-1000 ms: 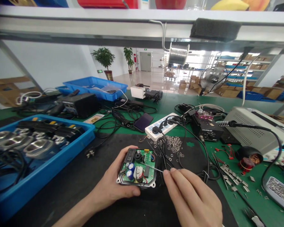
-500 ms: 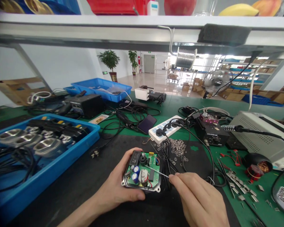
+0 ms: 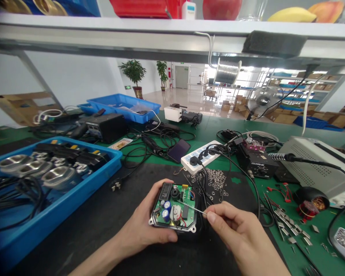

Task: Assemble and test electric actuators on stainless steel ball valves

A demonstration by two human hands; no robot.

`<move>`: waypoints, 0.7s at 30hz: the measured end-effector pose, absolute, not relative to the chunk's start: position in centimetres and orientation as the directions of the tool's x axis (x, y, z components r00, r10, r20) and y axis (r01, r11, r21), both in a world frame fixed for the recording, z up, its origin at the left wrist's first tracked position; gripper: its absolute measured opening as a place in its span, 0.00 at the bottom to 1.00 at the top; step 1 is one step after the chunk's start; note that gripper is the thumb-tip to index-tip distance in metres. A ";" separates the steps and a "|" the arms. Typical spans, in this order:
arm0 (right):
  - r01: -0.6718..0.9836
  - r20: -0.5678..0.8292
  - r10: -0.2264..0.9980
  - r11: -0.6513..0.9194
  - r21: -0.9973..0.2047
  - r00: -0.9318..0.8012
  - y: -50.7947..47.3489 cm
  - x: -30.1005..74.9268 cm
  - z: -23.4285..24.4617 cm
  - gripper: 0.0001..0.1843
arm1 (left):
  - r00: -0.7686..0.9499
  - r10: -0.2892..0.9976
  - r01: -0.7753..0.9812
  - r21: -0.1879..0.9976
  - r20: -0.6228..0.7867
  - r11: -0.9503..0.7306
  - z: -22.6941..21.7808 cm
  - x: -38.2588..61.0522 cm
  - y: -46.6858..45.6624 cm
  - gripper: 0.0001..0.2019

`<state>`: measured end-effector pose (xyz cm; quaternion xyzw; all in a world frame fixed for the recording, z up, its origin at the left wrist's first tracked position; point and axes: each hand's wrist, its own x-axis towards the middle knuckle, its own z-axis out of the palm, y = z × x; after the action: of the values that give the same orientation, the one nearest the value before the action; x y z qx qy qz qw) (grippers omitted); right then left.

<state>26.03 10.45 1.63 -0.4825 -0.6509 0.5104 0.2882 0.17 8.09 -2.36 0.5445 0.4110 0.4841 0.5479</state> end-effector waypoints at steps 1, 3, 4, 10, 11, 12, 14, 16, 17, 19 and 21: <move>0.260 -0.195 0.911 -0.102 -0.960 -0.363 10.4 25.9 1.7 0.23 | 0.194 0.977 -0.089 0.994 0.082 -0.066 -2.4 0.2 8.1 0.50; 0.100 -0.325 0.867 -0.310 -0.945 -0.379 10.5 25.7 1.9 0.23 | 0.203 0.975 -0.102 0.992 0.087 -0.067 -2.5 0.2 8.0 0.49; 0.027 -0.377 0.828 -0.403 -0.915 -0.415 10.6 25.6 1.8 0.22 | 0.208 0.974 -0.105 0.992 0.087 -0.066 -2.5 0.2 8.0 0.49; -0.147 -0.457 0.694 -0.624 -0.767 -0.557 10.8 25.7 0.8 0.19 | 0.165 0.979 -0.117 0.988 0.120 -0.101 -3.3 0.2 7.9 0.51; -0.127 -0.433 0.747 -0.560 -0.819 -0.505 10.6 25.7 0.5 0.20 | 0.159 0.979 -0.116 0.988 0.124 -0.106 -3.4 0.2 7.9 0.51; -0.081 -0.383 0.814 -0.459 -0.885 -0.436 10.3 25.7 0.3 0.21 | 0.158 0.980 -0.109 0.988 0.123 -0.106 -3.4 0.2 7.9 0.51; 0.095 -0.168 0.934 -0.145 -0.985 -0.314 9.8 26.0 -0.2 0.20 | 0.158 0.980 -0.095 0.990 0.120 -0.106 -3.5 0.2 7.9 0.50; 0.321 0.174 0.932 0.278 -0.906 -0.317 9.6 26.4 -0.3 0.16 | 0.159 0.980 -0.088 0.991 0.117 -0.104 -3.4 0.2 7.8 0.50; 0.412 0.343 0.866 0.479 -0.775 -0.363 9.7 26.7 -0.2 0.14 | 0.157 0.981 -0.087 0.991 0.114 -0.102 -3.4 0.2 7.8 0.50; 0.515 0.584 0.648 0.755 -0.406 -0.489 9.8 27.3 0.2 0.13 | 0.154 0.982 -0.086 0.991 0.112 -0.099 -3.4 0.2 7.8 0.50; 0.539 0.681 0.440 0.839 -0.078 -0.586 10.0 27.8 0.8 0.13 | 0.155 0.982 -0.081 0.992 0.108 -0.096 -3.4 0.2 7.8 0.51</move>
<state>27.80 9.98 0.85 -0.2758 -0.8878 -0.0683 0.3621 0.21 7.84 -3.39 0.5445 0.4136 0.5016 0.5299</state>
